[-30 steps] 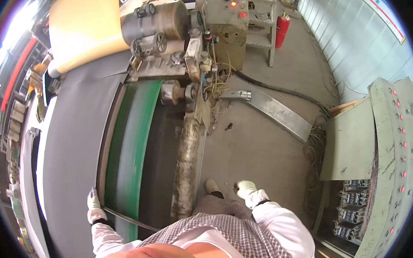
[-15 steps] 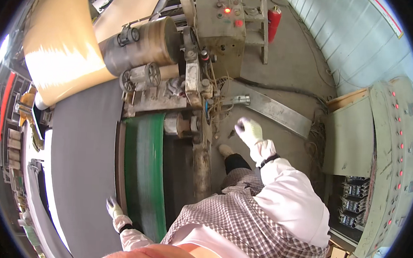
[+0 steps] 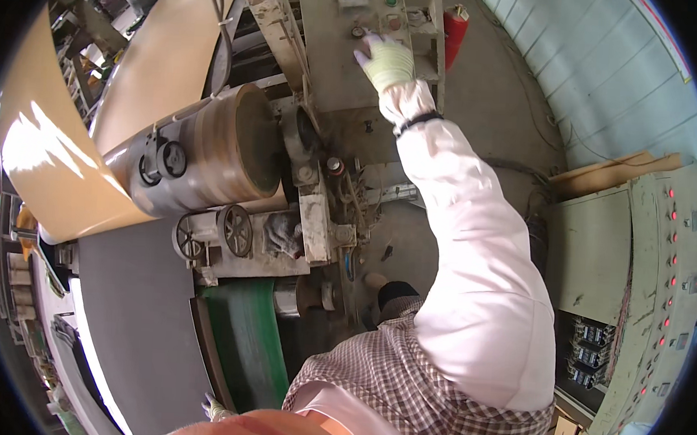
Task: Operate an industrial conveyor machine to process and manage large sheets of material.
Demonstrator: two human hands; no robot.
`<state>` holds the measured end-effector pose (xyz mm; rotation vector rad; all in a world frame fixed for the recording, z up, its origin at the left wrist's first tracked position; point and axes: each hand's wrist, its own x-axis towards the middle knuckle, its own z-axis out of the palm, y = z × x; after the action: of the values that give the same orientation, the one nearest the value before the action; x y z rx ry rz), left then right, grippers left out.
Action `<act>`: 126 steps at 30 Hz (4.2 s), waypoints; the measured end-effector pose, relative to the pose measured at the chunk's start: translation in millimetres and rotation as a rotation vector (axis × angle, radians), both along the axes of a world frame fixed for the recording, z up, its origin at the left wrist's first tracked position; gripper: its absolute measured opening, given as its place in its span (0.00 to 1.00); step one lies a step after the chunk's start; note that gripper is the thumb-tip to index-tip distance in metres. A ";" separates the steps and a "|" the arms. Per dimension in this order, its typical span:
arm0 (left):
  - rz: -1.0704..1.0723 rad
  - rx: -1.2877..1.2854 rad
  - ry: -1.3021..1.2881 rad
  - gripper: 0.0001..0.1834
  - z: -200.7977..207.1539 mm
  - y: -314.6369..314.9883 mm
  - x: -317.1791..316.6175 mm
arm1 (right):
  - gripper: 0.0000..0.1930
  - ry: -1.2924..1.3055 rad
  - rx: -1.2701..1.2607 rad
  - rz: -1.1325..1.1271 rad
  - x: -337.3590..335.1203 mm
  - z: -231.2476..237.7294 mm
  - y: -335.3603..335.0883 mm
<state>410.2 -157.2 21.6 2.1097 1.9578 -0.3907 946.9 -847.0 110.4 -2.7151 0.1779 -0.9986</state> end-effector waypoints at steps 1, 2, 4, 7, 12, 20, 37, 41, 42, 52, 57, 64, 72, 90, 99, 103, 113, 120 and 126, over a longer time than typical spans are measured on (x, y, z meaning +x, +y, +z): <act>0.001 -0.012 -0.017 0.46 -1.8 1.2 4.9 | 0.20 0.026 -0.079 -0.040 17.8 3.7 -1.8; 0.001 -0.025 -0.034 0.46 -5.0 4.6 6.4 | 0.21 0.076 -0.101 -0.057 31.9 5.6 -3.0; -0.011 -0.047 -0.065 0.46 -4.3 5.7 17.7 | 0.22 0.175 -0.145 -0.095 52.8 8.8 -5.9; -0.031 -0.047 -0.059 0.47 6.4 -10.7 32.4 | 0.23 0.242 -0.194 -0.101 70.6 3.8 -10.9; -0.035 0.006 -0.008 0.48 9.1 -17.9 40.2 | 0.23 0.320 -0.190 -0.113 83.1 3.0 -14.8; 0.022 0.030 -0.053 0.48 -3.6 -7.9 33.6 | 0.20 0.307 -0.207 -0.118 87.2 3.2 -11.5; 0.072 -0.059 -1.035 0.37 23.6 -60.1 -12.2 | 0.25 0.317 0.011 0.031 -28.7 28.1 19.7; -0.200 0.504 -0.310 0.38 -12.0 16.8 -106.8 | 0.24 0.215 -0.012 0.128 -104.1 -11.4 -39.1; -0.197 0.593 -0.257 0.41 -20.7 26.2 -138.7 | 0.22 0.194 -0.092 0.173 -116.9 -17.3 -44.1; 0.292 0.396 0.020 0.46 -3.6 79.6 -428.8 | 0.23 0.687 -0.081 -0.050 -344.1 -75.2 -17.4; -0.029 0.373 -0.175 0.29 -8.8 94.8 -419.6 | 0.21 0.847 -0.412 0.189 -444.1 -85.1 71.9; -0.437 0.353 -0.526 0.23 1.3 64.1 -367.9 | 0.18 0.760 -0.407 0.383 -483.4 -107.8 137.2; 0.005 0.644 -0.254 0.26 -39.7 129.8 -541.7 | 0.16 0.925 -0.350 0.331 -520.8 -112.3 155.6; -0.705 0.374 -0.303 0.31 -4.8 57.0 -293.2 | 0.18 1.112 -0.210 0.267 -631.7 -137.8 138.3; -0.813 0.290 -0.214 0.37 -0.2 23.5 -157.2 | 0.18 1.176 -0.069 0.060 -697.6 -156.8 90.2; -0.827 0.262 -0.195 0.40 3.1 10.4 -103.8 | 0.18 1.184 0.022 0.050 -723.2 -168.5 80.5; -0.972 0.302 -0.630 0.27 -30.8 15.3 -58.5 | 0.19 1.301 0.211 0.191 -770.7 -212.2 78.8; -0.324 0.338 -0.278 0.36 -31.4 56.7 -243.9 | 0.21 1.560 0.595 0.080 -828.9 -287.6 18.0; -0.100 0.312 -0.003 0.33 -51.3 88.9 -396.2 | 0.21 1.717 0.441 0.171 -837.7 -318.0 2.6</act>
<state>14.0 -68.3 -29.7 2.3997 2.0276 -0.1025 109.2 -844.5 -207.7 -2.2566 0.3447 1.3790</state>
